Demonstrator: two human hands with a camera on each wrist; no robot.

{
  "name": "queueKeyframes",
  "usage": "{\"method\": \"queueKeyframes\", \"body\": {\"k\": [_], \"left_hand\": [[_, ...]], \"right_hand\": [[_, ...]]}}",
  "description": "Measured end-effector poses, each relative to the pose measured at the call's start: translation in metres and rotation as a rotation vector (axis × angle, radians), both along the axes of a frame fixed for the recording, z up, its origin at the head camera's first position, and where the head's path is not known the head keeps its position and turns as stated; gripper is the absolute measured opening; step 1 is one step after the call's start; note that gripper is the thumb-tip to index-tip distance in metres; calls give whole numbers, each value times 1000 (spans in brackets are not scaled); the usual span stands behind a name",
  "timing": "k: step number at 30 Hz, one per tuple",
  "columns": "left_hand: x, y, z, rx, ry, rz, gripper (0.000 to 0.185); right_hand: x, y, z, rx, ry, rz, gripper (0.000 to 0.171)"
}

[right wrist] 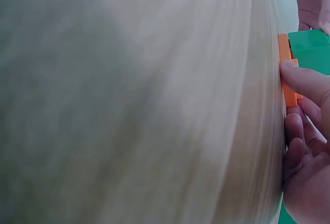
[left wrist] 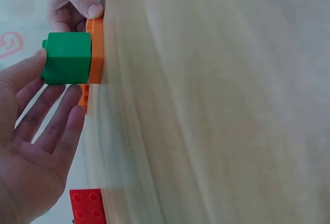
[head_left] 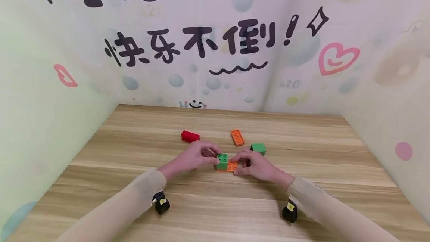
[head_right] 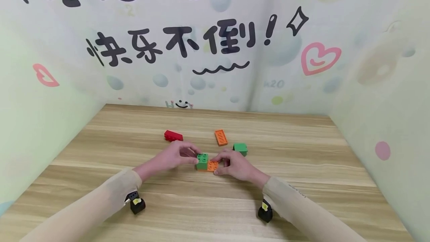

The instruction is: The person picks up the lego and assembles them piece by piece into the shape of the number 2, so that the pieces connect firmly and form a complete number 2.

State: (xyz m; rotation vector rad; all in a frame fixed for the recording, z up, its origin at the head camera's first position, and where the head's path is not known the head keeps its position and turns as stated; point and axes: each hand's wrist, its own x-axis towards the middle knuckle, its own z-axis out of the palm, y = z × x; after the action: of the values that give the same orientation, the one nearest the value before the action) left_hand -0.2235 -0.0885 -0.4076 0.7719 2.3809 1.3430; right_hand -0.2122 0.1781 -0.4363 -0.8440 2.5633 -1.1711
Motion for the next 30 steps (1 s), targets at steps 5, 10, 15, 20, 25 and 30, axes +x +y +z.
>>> {"method": "queueKeyframes", "body": {"k": [5, 10, 15, 20, 25, 30], "left_hand": [[3, -1, 2, -29, 30, -1, 24], [0, 5, 13, -110, 58, -9, 21], [-2, 10, 20, -154, 59, -20, 19], [-2, 7, 18, -118, 44, -38, 21], [-1, 5, 14, -110, 34, -35, 23], [-1, 5, 12, -114, 43, -39, 25]], "right_hand": [[-1, -2, -3, -9, 6, 3, 33], [-2, -1, -3, -18, 11, 5, 34], [-2, 0, -3, -23, 13, 8, 33], [-1, -1, -2, -12, 21, 7, 33], [-1, -1, -1, -12, 10, 7, 33], [-1, -2, -2, -6, -3, -9, 33]]}}
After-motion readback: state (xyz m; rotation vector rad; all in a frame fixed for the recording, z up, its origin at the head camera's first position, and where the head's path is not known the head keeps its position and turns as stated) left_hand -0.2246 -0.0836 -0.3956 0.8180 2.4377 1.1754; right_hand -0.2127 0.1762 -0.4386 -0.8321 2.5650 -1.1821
